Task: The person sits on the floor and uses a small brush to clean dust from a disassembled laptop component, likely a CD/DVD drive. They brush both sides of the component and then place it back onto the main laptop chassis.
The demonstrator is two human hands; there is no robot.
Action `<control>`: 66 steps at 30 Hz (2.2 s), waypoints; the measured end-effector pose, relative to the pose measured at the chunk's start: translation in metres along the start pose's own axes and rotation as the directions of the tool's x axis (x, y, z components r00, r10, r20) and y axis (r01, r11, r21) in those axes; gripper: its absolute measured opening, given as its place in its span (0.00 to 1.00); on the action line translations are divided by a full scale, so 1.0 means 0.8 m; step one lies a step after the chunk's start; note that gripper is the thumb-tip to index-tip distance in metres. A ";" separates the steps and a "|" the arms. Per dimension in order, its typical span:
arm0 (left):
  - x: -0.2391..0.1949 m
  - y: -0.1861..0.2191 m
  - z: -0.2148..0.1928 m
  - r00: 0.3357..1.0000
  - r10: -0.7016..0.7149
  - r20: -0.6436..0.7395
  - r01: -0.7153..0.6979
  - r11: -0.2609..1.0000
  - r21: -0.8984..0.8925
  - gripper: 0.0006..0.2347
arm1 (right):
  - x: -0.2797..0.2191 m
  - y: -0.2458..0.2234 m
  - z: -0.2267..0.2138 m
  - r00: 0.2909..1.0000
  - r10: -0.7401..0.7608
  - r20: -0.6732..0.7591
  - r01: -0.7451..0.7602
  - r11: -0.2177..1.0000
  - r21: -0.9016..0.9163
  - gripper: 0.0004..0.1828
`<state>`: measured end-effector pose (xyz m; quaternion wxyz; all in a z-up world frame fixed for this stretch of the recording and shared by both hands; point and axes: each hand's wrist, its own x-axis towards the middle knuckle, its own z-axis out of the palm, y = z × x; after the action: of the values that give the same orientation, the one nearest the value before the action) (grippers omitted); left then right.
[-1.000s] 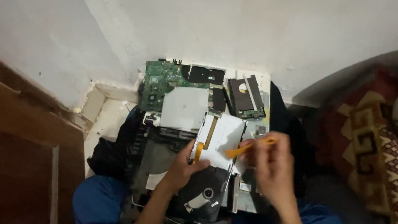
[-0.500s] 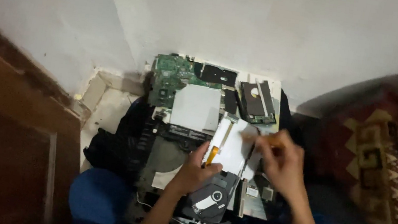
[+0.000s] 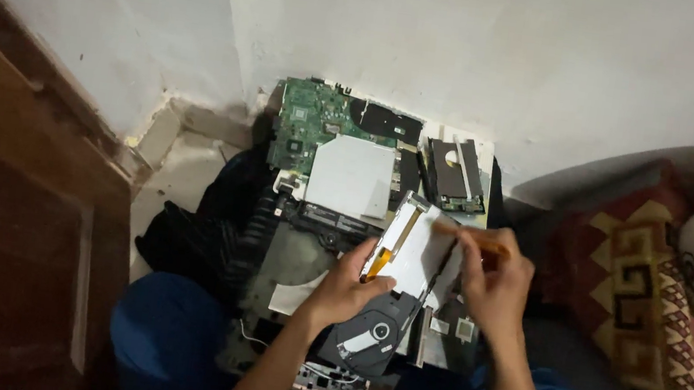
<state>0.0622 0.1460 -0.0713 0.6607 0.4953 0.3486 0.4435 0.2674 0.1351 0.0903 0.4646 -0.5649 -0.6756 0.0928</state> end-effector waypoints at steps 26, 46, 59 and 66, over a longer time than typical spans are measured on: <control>-0.008 0.060 0.030 0.999 -0.048 -0.023 0.049 0.998 0.040 0.25 | -0.004 -0.005 0.037 0.962 0.079 -0.261 -0.058 0.995 0.086 0.12; -0.010 0.077 0.033 0.992 -0.119 -0.048 0.120 0.993 0.019 0.22 | -0.015 0.009 -0.027 0.991 0.038 -0.128 -0.032 0.998 0.054 0.03; -0.012 0.076 0.033 0.998 -0.056 0.005 0.056 0.998 0.024 0.22 | -0.034 -0.024 -0.055 0.945 0.092 0.315 -0.143 0.979 0.142 0.02; -0.015 0.080 0.035 0.999 -0.042 0.027 0.044 0.997 -0.067 0.27 | -0.024 -0.025 -0.034 0.936 0.047 0.349 -0.135 0.963 0.234 0.03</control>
<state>0.0674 0.1327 -0.0023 0.6909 0.4707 0.3355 0.4342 0.2724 0.1008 0.1085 0.4046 -0.5069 -0.7010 0.2965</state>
